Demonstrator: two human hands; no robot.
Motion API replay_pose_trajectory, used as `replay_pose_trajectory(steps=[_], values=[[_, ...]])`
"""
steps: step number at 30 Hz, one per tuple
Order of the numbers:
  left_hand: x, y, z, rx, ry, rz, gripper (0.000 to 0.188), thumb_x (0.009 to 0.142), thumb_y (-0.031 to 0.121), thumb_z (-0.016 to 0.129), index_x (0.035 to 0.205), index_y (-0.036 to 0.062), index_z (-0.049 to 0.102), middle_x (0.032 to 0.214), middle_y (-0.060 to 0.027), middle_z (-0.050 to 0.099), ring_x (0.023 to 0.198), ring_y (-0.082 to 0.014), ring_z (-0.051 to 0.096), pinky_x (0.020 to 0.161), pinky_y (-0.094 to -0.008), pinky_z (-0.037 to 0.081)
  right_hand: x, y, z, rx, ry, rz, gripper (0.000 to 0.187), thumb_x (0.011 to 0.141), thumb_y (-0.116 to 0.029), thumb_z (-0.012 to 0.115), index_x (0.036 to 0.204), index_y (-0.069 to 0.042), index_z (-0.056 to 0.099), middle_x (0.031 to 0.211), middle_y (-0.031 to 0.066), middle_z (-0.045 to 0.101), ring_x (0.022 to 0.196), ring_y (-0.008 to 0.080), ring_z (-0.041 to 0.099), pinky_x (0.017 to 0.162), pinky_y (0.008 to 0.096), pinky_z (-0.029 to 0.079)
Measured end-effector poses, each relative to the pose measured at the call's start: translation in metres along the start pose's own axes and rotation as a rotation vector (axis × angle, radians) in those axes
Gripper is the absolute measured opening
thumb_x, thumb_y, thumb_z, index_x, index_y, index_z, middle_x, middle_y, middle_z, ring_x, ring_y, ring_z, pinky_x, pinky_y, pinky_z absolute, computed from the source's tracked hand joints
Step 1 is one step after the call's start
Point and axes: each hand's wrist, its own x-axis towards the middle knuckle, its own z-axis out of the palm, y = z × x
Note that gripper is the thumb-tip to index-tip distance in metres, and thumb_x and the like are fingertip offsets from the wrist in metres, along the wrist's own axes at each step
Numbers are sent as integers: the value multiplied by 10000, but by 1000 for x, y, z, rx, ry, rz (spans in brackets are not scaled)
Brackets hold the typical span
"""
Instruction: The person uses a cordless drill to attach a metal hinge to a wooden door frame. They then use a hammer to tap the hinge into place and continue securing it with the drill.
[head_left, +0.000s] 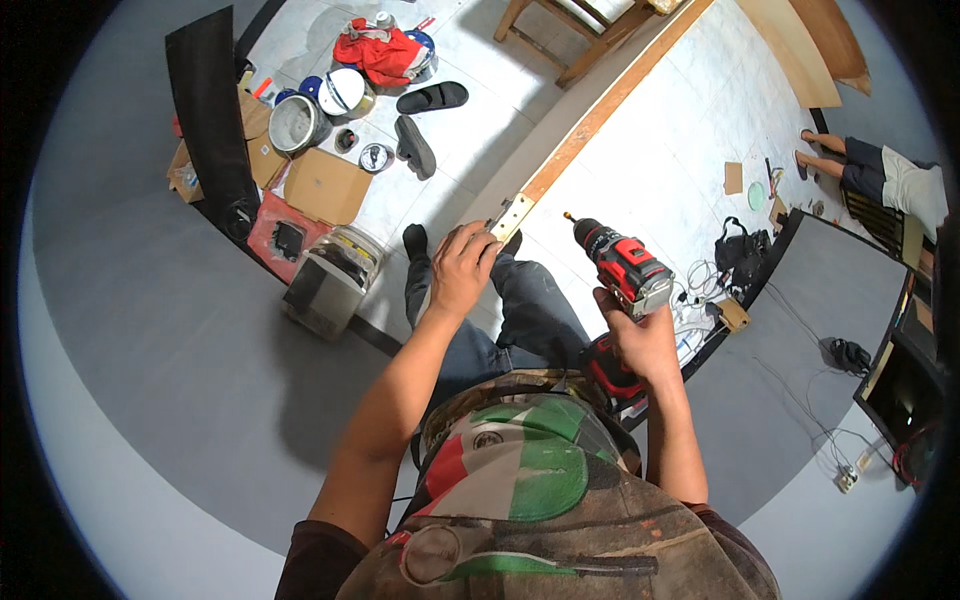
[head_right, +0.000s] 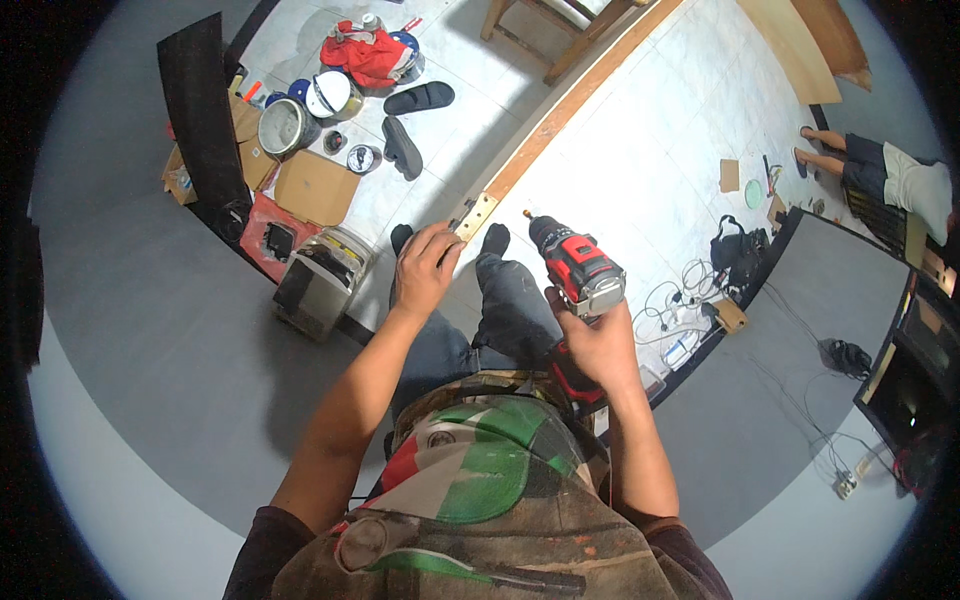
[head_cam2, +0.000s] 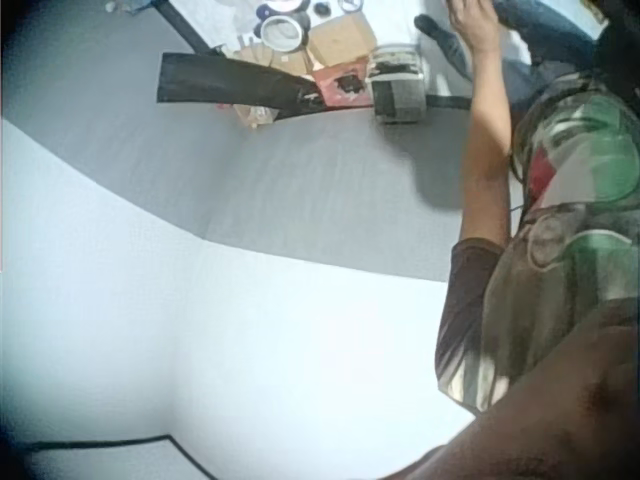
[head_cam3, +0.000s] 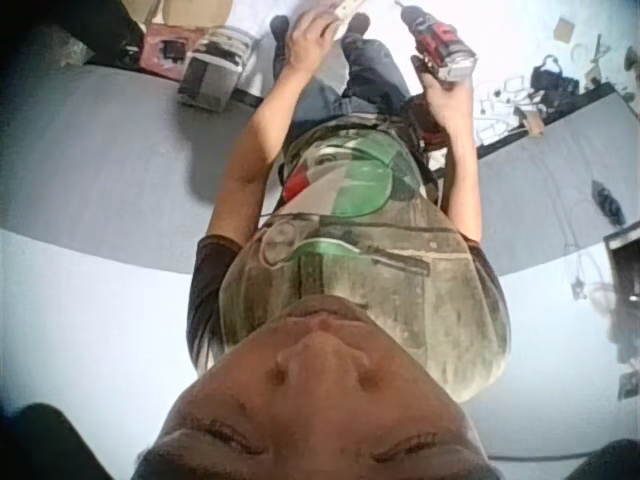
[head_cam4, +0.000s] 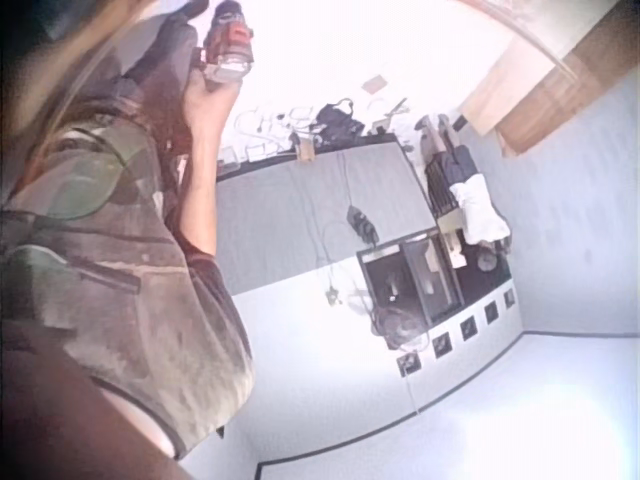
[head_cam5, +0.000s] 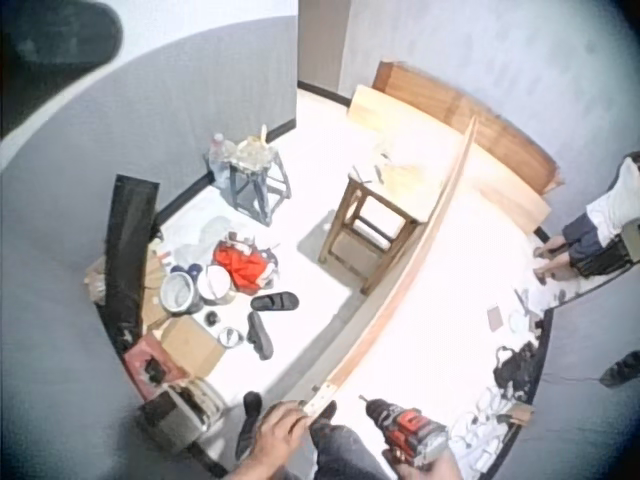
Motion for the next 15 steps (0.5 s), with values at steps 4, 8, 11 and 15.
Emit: replay_pose_trajectory(steps=[4, 8, 11, 15], values=[[-3, 15, 5, 235, -19, 23, 178, 967, 127, 723, 1084, 33, 626, 1281, -131, 658, 1119, -358, 662, 1032, -481, 518, 3, -7, -39, -94, 23, -144, 337, 929, -21, 758, 1259, 20, 708, 1159, 122, 770, 1077, 160, 704, 984, 338, 536], [-2, 30, 13, 488, 54, -3, 182, 990, 166, 683, 1080, 17, 628, 1280, -178, 641, 1136, -397, 630, 1018, -537, 483, 1, -7, -57, -18, -21, -232, 323, 923, -26, 765, 1239, 17, 719, 1097, 102, 778, 1025, 147, 698, 948, 336, 542], [3, 33, 18, 576, 20, -45, 198, 1003, 199, 670, 1078, 20, 630, 1229, -161, 623, 1127, -386, 615, 1025, -541, 474, 5, 6, -58, 17, -65, -275, 321, 918, -26, 762, 1235, 8, 723, 1067, 90, 779, 997, 141, 695, 928, 334, 546], [8, 32, 21, 571, -76, -139, 218, 1036, 258, 647, 1050, 40, 664, 1143, -129, 630, 1098, -365, 637, 991, -521, 503, 8, 3, -58, 7, -129, -268, 314, 915, -29, 750, 1227, -6, 725, 1050, 87, 777, 985, 141, 693, 916, 331, 547]])
